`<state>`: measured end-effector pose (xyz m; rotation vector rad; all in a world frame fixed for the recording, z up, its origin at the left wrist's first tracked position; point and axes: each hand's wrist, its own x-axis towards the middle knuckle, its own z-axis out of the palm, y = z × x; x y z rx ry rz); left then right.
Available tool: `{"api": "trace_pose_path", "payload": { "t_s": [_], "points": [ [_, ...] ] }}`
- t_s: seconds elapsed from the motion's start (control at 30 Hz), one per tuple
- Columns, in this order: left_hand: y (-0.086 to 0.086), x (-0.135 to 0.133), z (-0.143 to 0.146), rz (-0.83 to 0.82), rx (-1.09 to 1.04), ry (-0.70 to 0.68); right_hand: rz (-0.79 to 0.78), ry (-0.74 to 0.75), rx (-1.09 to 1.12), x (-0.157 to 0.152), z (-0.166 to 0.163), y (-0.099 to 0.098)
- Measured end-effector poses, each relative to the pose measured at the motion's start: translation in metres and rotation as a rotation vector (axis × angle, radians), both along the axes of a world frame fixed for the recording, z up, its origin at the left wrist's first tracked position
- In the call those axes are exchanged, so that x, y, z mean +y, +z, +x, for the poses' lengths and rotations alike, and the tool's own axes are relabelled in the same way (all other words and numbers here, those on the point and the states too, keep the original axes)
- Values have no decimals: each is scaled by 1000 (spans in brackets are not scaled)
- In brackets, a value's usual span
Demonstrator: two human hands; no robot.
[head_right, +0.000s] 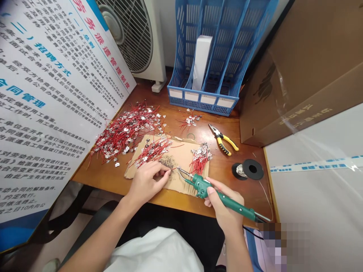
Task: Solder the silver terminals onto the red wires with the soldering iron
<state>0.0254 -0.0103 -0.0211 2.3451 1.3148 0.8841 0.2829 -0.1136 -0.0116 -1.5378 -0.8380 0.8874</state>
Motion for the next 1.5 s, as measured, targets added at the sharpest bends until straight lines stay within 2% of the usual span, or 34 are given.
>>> {"api": "trace_pose_path", "payload": {
  "t_s": [0.6, 1.5],
  "points": [
    [-2, -1, -1, 13, 1, 4, 12, 31, -174, -3, 7, -14],
    [-2, -2, 1, 21, -12, 2, -1, 26, -120, -1, 1, -4]
  ]
}}
